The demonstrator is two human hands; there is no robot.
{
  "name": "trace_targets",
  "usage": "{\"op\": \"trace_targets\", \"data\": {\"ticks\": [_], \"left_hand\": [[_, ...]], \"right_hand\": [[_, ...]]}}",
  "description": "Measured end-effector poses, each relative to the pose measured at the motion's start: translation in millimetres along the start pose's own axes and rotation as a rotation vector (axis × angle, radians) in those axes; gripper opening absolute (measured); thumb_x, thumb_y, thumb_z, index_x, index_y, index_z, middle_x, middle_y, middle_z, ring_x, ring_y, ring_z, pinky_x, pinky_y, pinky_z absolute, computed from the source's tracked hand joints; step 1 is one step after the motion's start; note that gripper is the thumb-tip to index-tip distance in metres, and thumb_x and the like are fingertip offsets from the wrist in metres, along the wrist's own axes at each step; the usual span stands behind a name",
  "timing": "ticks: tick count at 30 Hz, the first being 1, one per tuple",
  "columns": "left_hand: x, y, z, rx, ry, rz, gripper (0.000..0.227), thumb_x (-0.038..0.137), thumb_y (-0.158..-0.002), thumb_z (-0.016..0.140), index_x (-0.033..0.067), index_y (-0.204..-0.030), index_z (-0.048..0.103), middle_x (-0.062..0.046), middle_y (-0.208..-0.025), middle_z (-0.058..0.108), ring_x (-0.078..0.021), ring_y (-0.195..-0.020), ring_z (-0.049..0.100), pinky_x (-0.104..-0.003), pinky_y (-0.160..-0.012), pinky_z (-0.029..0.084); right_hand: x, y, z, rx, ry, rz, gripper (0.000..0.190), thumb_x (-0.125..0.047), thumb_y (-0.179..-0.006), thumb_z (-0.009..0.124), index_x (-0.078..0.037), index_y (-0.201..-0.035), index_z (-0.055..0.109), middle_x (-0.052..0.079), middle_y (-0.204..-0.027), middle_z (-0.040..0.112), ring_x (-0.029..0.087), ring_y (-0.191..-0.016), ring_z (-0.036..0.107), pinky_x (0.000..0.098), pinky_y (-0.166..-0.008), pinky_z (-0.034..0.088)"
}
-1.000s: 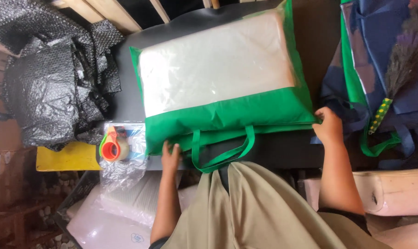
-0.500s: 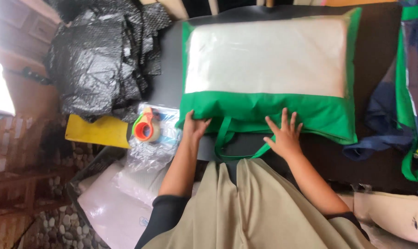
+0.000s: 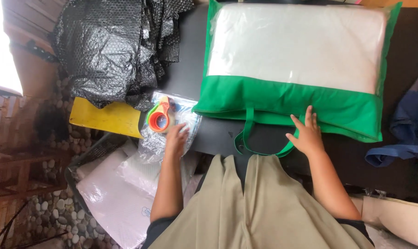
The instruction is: The person places a white wrapped item into a green tote bag, then adds a small blue box. They use a feather duster to wipe the exterior of the bag and the items inside before folding the bag closed.
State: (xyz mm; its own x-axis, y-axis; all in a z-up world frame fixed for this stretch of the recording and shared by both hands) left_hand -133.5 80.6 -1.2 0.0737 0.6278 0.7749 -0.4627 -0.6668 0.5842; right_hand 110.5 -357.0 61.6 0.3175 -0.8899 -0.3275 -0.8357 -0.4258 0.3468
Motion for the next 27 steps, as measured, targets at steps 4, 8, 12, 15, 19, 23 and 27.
{"op": "trace_targets", "data": {"ticks": [4,8,12,15,19,23,27], "left_hand": [[37.1,-12.5,-70.2,0.231,-0.36,0.216,0.031,0.029,-0.087,0.081,0.0111,-0.108,0.068,-0.01,-0.097,0.069,-0.023,-0.093,0.07,-0.039,-0.089,0.058],[67.2,-16.3,-76.5,0.3,-0.643,0.549,0.032,0.023,-0.082,0.087,0.0148,-0.108,0.069,-0.008,-0.114,0.062,-0.0237,-0.102,0.067,-0.034,-0.086,0.059],[78.8,-25.6,-54.1,0.323,-1.068,0.888,0.044,0.029,-0.068,0.087,0.0204,-0.105,0.065,-0.008,-0.123,0.054,-0.0322,-0.125,0.057,-0.047,-0.107,0.041],[87.1,-8.4,-39.6,0.434,-1.235,0.843,0.109,0.048,-0.055,0.098,0.0134,-0.147,0.049,-0.027,-0.15,0.041,-0.0533,-0.133,0.049,-0.065,-0.112,0.039],[97.1,-24.3,-42.4,0.34,-1.213,0.721,0.139,0.047,-0.051,0.102,0.0038,-0.16,0.029,-0.033,-0.145,0.051,-0.0499,-0.134,0.052,-0.061,-0.115,0.037],[94.0,-55.9,-38.1,0.282,-1.234,0.705,0.117,0.05,-0.046,0.099,0.0077,-0.145,0.051,-0.022,-0.124,0.067,-0.0391,-0.119,0.065,-0.048,-0.106,0.05],[108.9,-77.9,14.0,0.241,-1.061,0.801,0.109,0.049,-0.05,0.103,0.0045,-0.137,0.055,-0.029,-0.12,0.067,-0.0459,-0.117,0.065,-0.055,-0.104,0.051]], "right_hand": [[-6.1,1.7,19.4,-0.057,0.045,0.026,0.068,-0.043,-0.09,0.07,-0.025,-0.153,0.053,0.023,-0.175,-0.003,0.05,-0.156,0.014,0.0717,-0.116,0.025],[-19.6,9.5,28.6,-0.153,0.079,0.08,0.075,-0.042,-0.085,0.077,-0.023,-0.153,0.052,0.025,-0.174,-0.006,0.051,-0.153,0.023,0.0699,-0.117,0.027],[-23.0,16.5,24.6,-0.167,0.053,0.098,0.076,-0.04,-0.086,0.076,-0.019,-0.154,0.051,0.026,-0.174,-0.004,0.051,-0.154,0.022,0.0677,-0.117,0.03],[-31.5,26.4,11.9,-0.158,-0.045,0.123,0.072,-0.033,-0.088,0.075,-0.019,-0.155,0.051,0.025,-0.174,-0.002,0.051,-0.153,0.022,0.0685,-0.116,0.031],[-40.9,37.6,4.5,-0.182,-0.04,0.137,0.074,-0.032,-0.089,0.074,-0.02,-0.157,0.046,0.023,-0.174,-0.003,0.049,-0.154,0.021,0.0662,-0.118,0.032],[-51.3,43.4,4.5,-0.17,-0.047,0.148,0.076,-0.029,-0.089,0.075,-0.014,-0.157,0.045,0.025,-0.173,0.0,0.05,-0.155,0.018,0.0629,-0.118,0.034],[-51.2,36.8,8.5,-0.183,-0.001,0.157,0.077,-0.03,-0.088,0.076,-0.013,-0.157,0.046,0.025,-0.173,-0.001,0.05,-0.154,0.018,0.0619,-0.118,0.035]]}}
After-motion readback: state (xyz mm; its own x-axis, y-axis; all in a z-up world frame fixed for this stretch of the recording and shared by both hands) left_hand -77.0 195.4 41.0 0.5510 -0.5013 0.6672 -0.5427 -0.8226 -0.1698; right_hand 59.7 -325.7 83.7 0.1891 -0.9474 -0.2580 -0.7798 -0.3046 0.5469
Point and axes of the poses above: each hand's wrist, its own y-axis away from the middle knuckle, its own z-axis out of the palm, x = y × z, the point moved 3 cm from there along -y, towards the middle knuckle
